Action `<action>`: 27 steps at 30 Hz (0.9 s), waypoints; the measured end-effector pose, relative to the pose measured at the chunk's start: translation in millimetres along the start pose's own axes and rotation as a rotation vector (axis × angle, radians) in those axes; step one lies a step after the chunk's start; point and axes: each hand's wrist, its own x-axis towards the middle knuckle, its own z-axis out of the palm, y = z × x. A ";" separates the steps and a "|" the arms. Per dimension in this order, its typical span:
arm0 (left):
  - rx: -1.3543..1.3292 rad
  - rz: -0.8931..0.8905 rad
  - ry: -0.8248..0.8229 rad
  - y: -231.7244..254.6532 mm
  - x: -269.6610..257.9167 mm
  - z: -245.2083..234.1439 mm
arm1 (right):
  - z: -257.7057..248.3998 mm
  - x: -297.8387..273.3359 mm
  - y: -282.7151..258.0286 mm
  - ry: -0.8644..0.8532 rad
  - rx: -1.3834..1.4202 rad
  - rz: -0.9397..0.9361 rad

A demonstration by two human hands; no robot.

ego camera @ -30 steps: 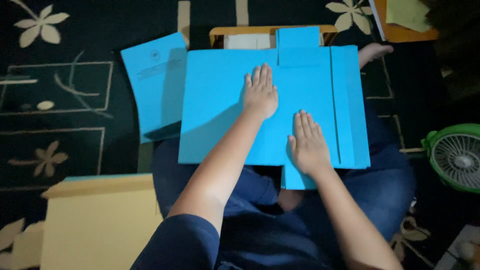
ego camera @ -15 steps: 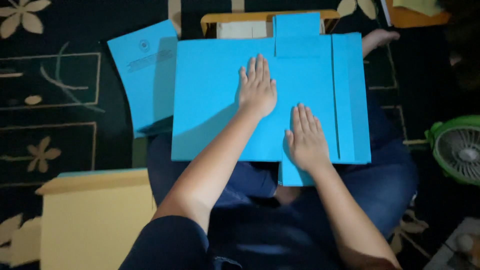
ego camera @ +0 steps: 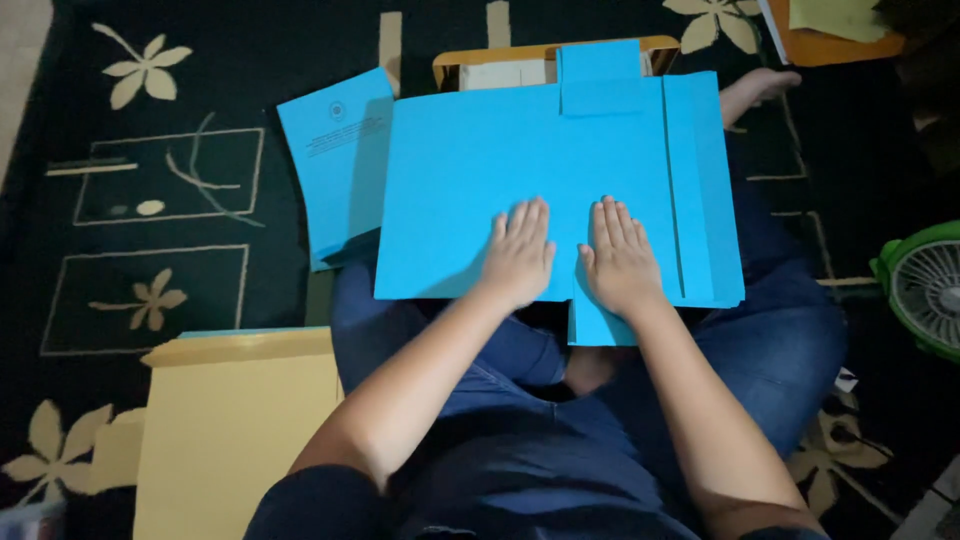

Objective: The person sorts and stacks blue cardboard folders on a carpeted floor, pressing down on each folder with their hands to flatten it.

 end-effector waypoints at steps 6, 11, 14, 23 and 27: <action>0.005 -0.140 0.019 -33.2 122.0 0.5 | -8.0 -5.8 -3.2 -0.006 0.020 -0.009; 0.029 -0.191 0.022 -50.1 191.3 -14.3 | -17.1 -3.3 -4.9 -0.010 0.022 -0.007; -0.050 -0.247 0.072 -54.2 201.8 -30.2 | -27.2 3.4 -6.7 -0.048 -0.023 -0.008; -0.013 -0.115 -0.124 6.9 35.7 -42.3 | -19.5 0.4 -4.3 -0.114 -0.001 0.017; -0.093 -0.037 -0.168 28.2 -39.7 -34.5 | -12.8 -0.1 -2.5 -0.078 0.002 -0.001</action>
